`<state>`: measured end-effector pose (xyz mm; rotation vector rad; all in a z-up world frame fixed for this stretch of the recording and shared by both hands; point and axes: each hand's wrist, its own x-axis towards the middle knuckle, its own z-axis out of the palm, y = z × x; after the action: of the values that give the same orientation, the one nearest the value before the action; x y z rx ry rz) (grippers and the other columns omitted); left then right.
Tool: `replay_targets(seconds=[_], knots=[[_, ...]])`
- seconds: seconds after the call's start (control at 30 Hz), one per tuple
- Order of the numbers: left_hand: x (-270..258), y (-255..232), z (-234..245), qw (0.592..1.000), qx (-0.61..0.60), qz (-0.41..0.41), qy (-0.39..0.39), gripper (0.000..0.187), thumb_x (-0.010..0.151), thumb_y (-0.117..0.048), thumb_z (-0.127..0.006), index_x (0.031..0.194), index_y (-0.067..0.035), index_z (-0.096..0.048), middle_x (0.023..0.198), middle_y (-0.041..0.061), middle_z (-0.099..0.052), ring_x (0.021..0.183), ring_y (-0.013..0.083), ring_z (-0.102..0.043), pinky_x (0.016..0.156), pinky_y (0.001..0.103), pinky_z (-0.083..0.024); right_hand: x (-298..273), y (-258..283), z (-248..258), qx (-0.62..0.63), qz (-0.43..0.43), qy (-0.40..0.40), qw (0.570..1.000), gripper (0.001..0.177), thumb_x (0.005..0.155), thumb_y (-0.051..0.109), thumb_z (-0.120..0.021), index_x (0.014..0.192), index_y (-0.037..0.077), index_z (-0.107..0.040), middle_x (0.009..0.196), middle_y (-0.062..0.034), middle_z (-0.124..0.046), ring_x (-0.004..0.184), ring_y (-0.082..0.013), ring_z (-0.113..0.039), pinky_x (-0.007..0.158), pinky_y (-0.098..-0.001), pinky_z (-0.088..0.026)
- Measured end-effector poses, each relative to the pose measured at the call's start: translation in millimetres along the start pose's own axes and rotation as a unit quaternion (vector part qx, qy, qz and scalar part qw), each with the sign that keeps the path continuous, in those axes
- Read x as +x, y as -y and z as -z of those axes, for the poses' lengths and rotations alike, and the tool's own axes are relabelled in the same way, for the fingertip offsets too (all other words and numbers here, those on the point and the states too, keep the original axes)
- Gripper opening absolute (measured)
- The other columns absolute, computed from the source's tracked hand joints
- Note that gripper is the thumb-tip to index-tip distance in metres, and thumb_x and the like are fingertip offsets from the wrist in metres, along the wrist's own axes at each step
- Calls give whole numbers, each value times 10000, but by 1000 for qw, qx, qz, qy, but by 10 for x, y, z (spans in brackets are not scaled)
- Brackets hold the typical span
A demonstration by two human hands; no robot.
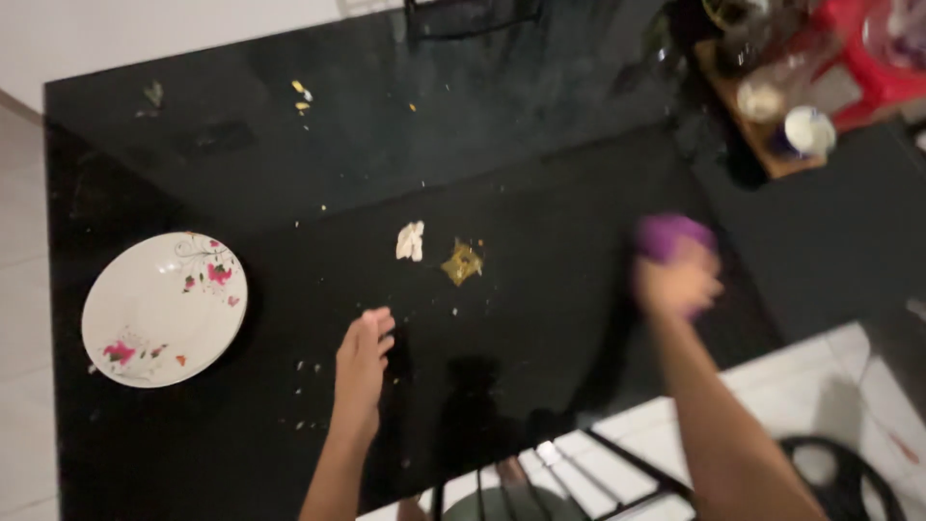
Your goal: Cleaning a black dining table by wiping it with a purple cloth and organizing condiment bottles and a tray.
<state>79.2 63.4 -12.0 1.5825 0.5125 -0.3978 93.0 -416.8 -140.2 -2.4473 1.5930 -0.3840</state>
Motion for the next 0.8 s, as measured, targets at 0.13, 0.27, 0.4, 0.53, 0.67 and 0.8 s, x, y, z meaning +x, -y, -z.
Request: replay_targets(seconds=[0.13, 0.27, 0.4, 0.53, 0.67, 0.8], knots=[[-2, -319, 94, 994, 91, 62, 10, 580, 1025, -509, -360, 1396, -134, -599, 1395, 81, -632, 1248, 231, -586, 1013, 404, -449, -1742, 1260, 766, -33, 199, 88, 976, 825, 596, 255, -874, 1326, 67, -539, 1333, -179, -536, 1126, -410, -581, 907, -502, -526], [128, -392, 320, 997, 43, -20, 67, 601, 1011, -508, -390, 1381, -86, -604, 1378, 105, -664, 1237, 247, -619, 1028, 405, -445, -2010, 1425, 1315, 318, 142, 315, 883, 493, 824, 73, -723, 1304, 96, -609, 1155, -144, -694, 965, -260, -719, 851, -405, -599], [220, -390, 350, 993, 48, -38, 98, 594, 1012, -498, -416, 1374, -69, -607, 1356, 119, -668, 1213, 257, -614, 1033, 411, -434, -1399, 509, 1731, 336, 238, 106, 905, 433, 821, 21, -818, 1215, 10, -640, 1007, -173, -718, 840, -250, -717, 677, -383, -602], [327, -181, 130, 990, 62, -48, 118, 584, 1004, -498, -433, 1327, -64, -652, 1295, 125, -706, 1156, 266, -651, 1007, 401, -468, -635, -856, 1447, 419, -44, 133, 897, 547, 763, 176, -764, 1276, 108, -589, 1003, -41, -695, 907, -225, -705, 707, -370, -611], [245, -101, -62, 987, 39, -49, 150, 569, 1005, -499, -459, 1300, -56, -660, 1277, 132, -715, 1155, 263, -656, 994, 393, -482, -449, -1646, 1005, 19, 52, 225, 973, 461, 763, 287, -835, 1136, 24, -767, 977, -187, -768, 877, -277, -731, 801, -417, -584], [95, -173, -153, 984, 51, -19, 169, 564, 990, -503, -444, 1321, -97, -651, 1300, 88, -702, 1170, 238, -645, 972, 401, -458, -1346, -801, 1175, 15, 165, 373, 913, 482, 705, 342, -777, 1151, 159, -782, 976, -119, -804, 870, -242, -779, 827, -384, -615]])
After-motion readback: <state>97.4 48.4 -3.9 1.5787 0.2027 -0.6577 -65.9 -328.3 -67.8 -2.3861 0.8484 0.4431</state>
